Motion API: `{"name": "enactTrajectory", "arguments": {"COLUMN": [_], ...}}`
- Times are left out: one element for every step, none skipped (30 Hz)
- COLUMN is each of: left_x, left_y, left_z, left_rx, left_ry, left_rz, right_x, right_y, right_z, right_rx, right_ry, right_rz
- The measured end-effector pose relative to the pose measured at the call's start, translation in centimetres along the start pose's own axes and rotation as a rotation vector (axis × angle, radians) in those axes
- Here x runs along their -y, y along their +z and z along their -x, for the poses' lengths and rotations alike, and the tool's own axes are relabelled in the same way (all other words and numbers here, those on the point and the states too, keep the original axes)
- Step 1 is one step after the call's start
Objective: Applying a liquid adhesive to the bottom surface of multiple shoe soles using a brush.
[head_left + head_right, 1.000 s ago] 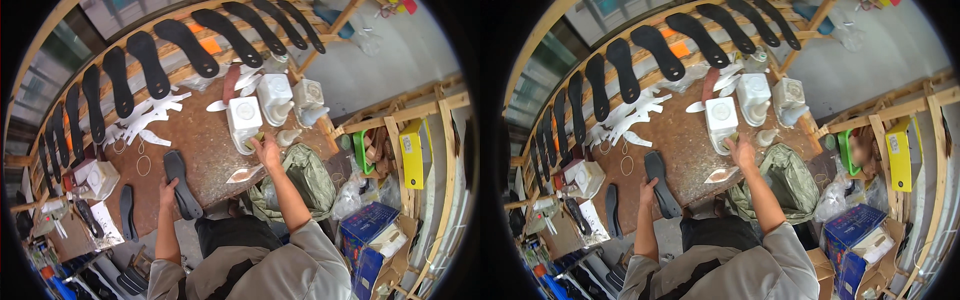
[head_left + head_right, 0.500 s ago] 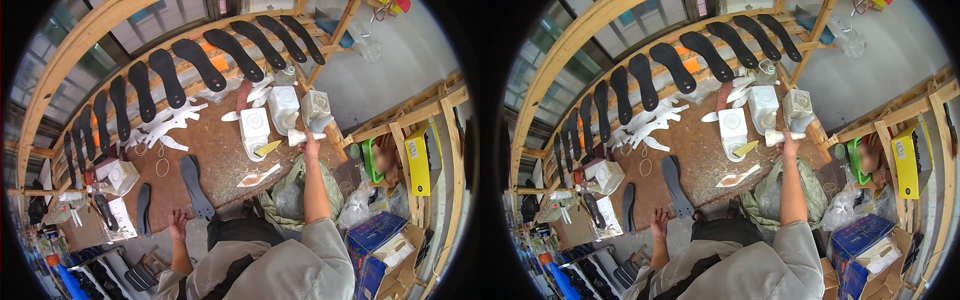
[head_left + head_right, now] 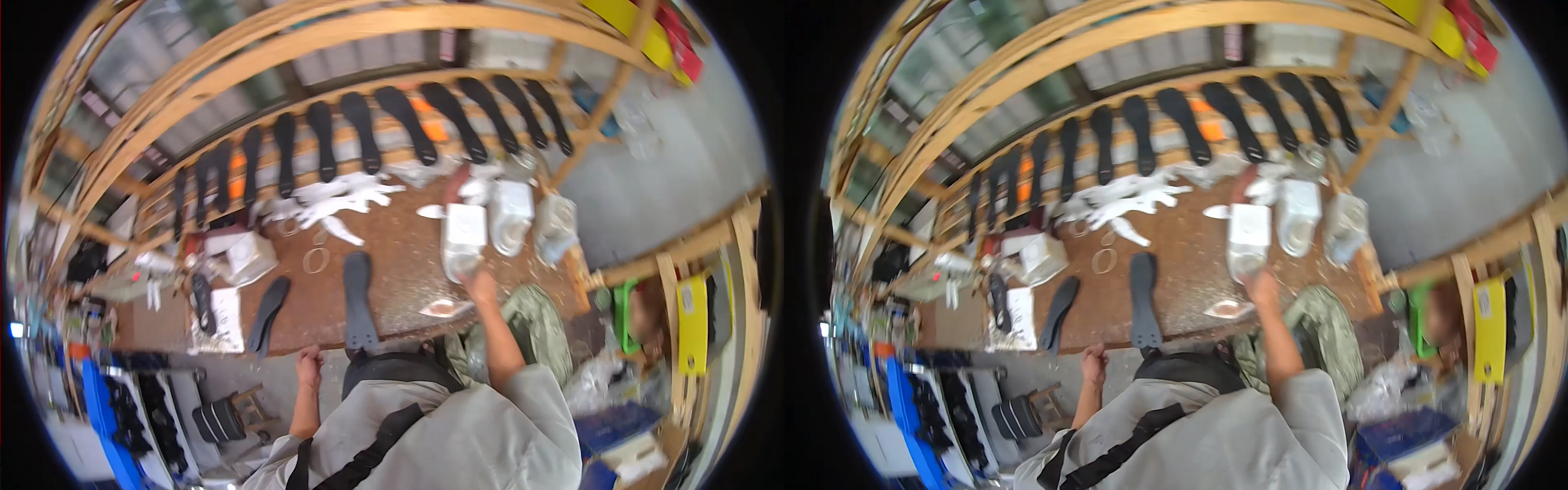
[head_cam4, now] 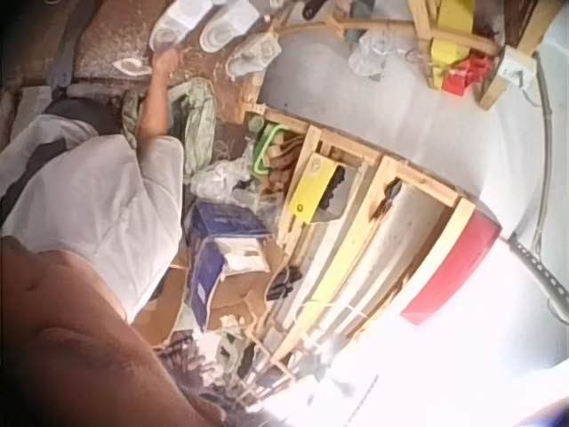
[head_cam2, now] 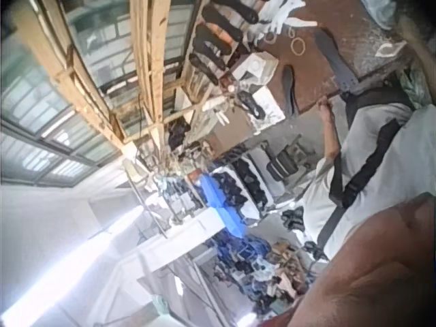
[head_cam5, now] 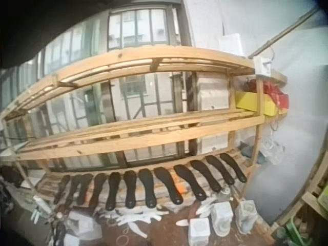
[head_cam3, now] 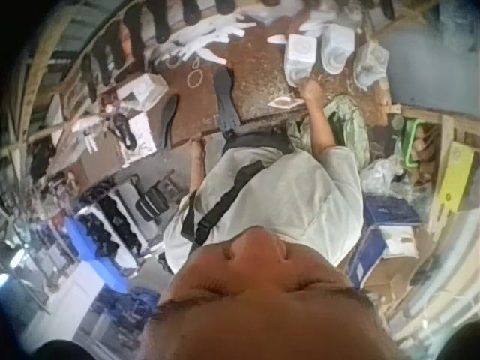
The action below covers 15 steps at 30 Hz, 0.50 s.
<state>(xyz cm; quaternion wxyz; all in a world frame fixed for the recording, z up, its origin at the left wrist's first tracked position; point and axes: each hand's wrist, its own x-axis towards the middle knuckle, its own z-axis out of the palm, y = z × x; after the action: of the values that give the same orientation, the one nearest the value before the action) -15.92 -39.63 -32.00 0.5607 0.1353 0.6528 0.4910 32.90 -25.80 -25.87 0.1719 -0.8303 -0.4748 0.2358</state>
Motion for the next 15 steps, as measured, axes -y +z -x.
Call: {"name": "enactTrajectory", "arguments": {"left_x": [-2.2, -4.6, -6.9, -8.9, -10.8, -12.8, -15.3, -17.6, -19.0, -19.9, -20.3, -20.4, -20.5, -21.7, -20.4], "left_y": [2.3, 4.0, 6.7, 7.5, 8.5, 9.9, 11.2, 12.4, 13.1, 13.7, 14.1, 14.1, 14.7, 14.1, 11.9], "left_z": [1.8, 3.6, 5.0, 6.2, 7.2, 8.4, 10.2, 11.8, 12.7, 13.1, 13.4, 13.7, 13.7, 13.8, 10.1], "left_rx": [0.006, 0.038, 0.109, 0.287, 0.435, 0.601, 0.691, 0.796, 0.933, 1.078, 1.221, 1.087, 0.985, 0.861, 1.519], "left_ry": [0.028, 0.024, 0.010, 0.020, 0.033, 0.036, -0.053, -0.142, -0.127, -0.121, -0.112, -0.178, -0.250, -0.285, -0.071], "left_rz": [0.038, 0.166, 0.292, 0.436, 0.530, 0.618, 0.730, 0.836, 0.877, 0.913, 0.942, 0.816, 0.694, 0.567, 0.668], "right_x": [-1.0, -0.1, -3.4, -1.5, 0.9, 3.2, 5.8, 8.7, 11.6, 14.7, 19.6, 24.5, 27.4, 30.2, 29.9], "right_y": [0.4, -0.1, 2.2, 2.9, 2.0, 1.4, 0.8, 0.4, 0.4, 0.3, -0.9, -2.0, -2.7, -2.9, -1.2], "right_z": [1.2, 3.2, 3.3, 5.0, 7.3, 9.0, 10.4, 11.5, 12.6, 13.7, 15.9, 18.5, 20.1, 21.3, 20.5], "right_rx": [-0.035, -0.016, -0.019, 0.161, 0.340, 0.434, 0.514, 0.583, 0.697, 0.798, 0.873, 0.960, 1.075, 1.232, 1.345], "right_ry": [-0.058, -0.075, -0.188, -0.066, 0.084, 0.079, 0.085, 0.092, -0.079, -0.250, -0.214, -0.174, -0.102, -0.040, -0.129], "right_rz": [-0.135, -0.247, -0.337, -0.554, -0.740, -0.835, -0.931, -1.033, -1.216, -1.396, -1.495, -1.598, -1.629, -1.659, -1.624]}}
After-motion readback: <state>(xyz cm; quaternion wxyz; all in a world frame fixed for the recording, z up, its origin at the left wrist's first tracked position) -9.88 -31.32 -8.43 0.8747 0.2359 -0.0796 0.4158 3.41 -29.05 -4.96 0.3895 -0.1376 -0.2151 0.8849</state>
